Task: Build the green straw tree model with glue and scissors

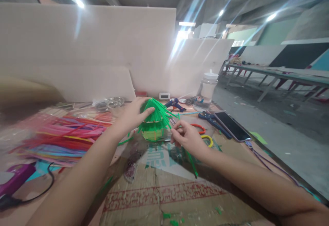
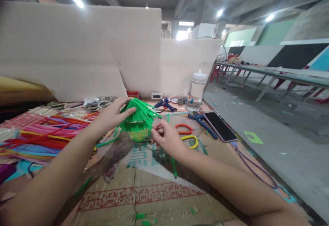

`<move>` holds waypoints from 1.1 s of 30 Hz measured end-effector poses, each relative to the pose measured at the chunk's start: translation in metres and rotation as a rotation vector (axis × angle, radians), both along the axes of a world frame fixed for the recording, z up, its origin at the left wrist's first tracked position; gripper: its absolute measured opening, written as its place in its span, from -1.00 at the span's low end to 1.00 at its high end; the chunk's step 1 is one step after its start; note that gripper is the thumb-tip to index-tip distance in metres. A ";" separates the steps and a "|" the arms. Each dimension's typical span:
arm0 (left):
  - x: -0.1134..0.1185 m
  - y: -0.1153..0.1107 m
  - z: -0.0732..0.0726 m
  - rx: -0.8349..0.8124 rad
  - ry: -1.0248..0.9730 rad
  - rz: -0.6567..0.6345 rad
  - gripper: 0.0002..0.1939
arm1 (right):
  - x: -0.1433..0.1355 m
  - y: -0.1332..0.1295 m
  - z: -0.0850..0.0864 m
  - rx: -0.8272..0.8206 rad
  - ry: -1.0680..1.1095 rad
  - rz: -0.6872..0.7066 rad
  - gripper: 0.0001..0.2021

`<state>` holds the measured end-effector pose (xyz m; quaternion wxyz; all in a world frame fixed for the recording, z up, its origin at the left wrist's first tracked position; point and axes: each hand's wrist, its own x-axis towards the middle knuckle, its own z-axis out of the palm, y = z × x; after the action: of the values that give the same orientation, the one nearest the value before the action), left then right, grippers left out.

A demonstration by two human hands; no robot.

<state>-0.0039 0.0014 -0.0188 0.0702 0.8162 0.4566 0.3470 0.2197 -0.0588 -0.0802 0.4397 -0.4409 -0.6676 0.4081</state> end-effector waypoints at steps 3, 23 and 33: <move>0.000 -0.001 0.001 -0.003 0.004 0.000 -0.50 | -0.003 0.002 -0.002 -0.025 0.017 -0.005 -0.80; 0.001 -0.001 0.000 0.015 -0.003 -0.018 -0.52 | -0.015 0.009 -0.002 -0.150 0.144 0.056 -0.80; 0.003 -0.004 0.001 0.011 0.021 -0.008 -0.51 | -0.012 0.015 -0.011 0.067 -0.054 0.052 -0.86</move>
<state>-0.0006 -0.0028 -0.0178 0.0623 0.8221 0.4519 0.3406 0.2074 -0.0436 -0.0913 0.4253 -0.4192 -0.7037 0.3849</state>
